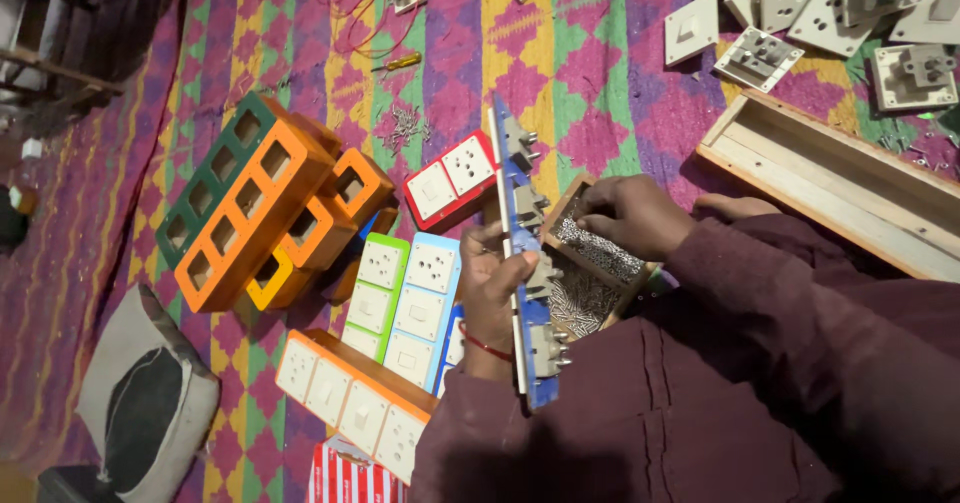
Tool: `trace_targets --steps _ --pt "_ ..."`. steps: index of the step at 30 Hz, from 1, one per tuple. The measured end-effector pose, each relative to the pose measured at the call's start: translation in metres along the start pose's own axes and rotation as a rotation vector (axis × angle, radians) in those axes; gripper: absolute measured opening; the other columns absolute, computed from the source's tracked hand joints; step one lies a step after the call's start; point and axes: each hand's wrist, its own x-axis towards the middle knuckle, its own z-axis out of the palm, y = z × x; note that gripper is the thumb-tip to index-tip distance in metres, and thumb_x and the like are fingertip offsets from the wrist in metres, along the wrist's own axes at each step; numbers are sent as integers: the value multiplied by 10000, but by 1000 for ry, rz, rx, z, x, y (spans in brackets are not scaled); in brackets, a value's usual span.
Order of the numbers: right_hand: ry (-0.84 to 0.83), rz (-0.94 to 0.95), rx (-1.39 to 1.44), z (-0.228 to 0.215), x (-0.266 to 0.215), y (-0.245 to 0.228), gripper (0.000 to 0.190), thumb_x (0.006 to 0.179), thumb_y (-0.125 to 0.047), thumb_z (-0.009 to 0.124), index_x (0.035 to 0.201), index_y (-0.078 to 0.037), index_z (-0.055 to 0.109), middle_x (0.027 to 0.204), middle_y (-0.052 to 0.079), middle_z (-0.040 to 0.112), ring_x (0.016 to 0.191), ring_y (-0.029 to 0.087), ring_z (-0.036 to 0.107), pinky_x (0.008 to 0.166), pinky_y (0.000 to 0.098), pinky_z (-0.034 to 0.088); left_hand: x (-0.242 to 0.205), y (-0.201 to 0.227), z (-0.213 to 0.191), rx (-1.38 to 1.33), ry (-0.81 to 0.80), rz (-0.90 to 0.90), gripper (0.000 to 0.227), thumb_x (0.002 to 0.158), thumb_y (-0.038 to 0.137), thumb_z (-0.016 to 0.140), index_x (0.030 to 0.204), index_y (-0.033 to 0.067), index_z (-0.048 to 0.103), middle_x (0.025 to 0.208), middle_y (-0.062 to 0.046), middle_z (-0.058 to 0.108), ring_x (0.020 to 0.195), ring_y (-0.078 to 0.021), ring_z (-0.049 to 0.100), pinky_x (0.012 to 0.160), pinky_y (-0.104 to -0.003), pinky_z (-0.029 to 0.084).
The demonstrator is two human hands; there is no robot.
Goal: The person sits on a patterned mat and assembles multi-gang electrical switch plates. They pick up a switch plate, insert metal screws into the back terminals, and tighten them by hand. The person handles several switch plates in different colors, including orange and blue, and places completed units aside.
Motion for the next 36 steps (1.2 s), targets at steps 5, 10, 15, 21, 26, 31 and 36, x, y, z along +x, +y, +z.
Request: trace_targets --steps 5,10,15,21,26,31,36 --pt "-28 -53 -233 5 -7 -20 133 747 -88 788 880 -80 800 900 123 737 817 285 695 749 413 557 2 -5 -1 -40 3 47 424 828 -50 709 1170 33 473 1092 -102 617 927 -137 635 825 -276 557" --pt "37 52 181 -1 -9 -39 128 851 -89 764 974 -55 773 927 68 763 820 170 725 755 316 591 1 -8 -2 10 10 44 432 821 -53 707 1174 34 474 1107 -112 606 952 -141 633 829 -266 550" --pt "173 134 601 -1 -15 -61 109 897 -54 744 990 1 738 912 53 736 820 104 679 736 269 572 2 -16 8 51 -41 55 434 804 -74 693 1172 10 480 1127 -146 615 980 -172 642 865 -297 576" --pt "228 -59 582 7 -19 -67 87 892 -16 743 969 22 729 969 32 651 884 91 646 782 250 550 -5 -24 15 37 -81 46 478 782 -89 683 1204 8 480 1213 -130 606 1113 -166 618 935 -295 549" --pt "204 -21 546 8 -21 -69 96 870 -18 765 945 20 718 971 32 618 872 98 638 764 255 542 -5 -25 14 18 -82 26 481 803 -89 692 1209 13 454 1208 -164 606 1089 -200 606 914 -338 535" --pt "199 -70 519 9 -22 -70 120 849 -3 767 962 22 733 1005 42 629 903 110 640 779 261 539 -4 -25 12 36 -53 35 477 800 -73 692 1211 16 466 1234 -128 595 1121 -181 606 938 -330 538" --pt "251 -161 342 4 -22 -72 140 830 9 765 967 11 737 982 61 675 890 119 673 785 268 567 -4 -23 13 22 -80 67 483 811 -80 702 1211 26 454 1222 -129 596 1126 -177 604 976 -315 527"
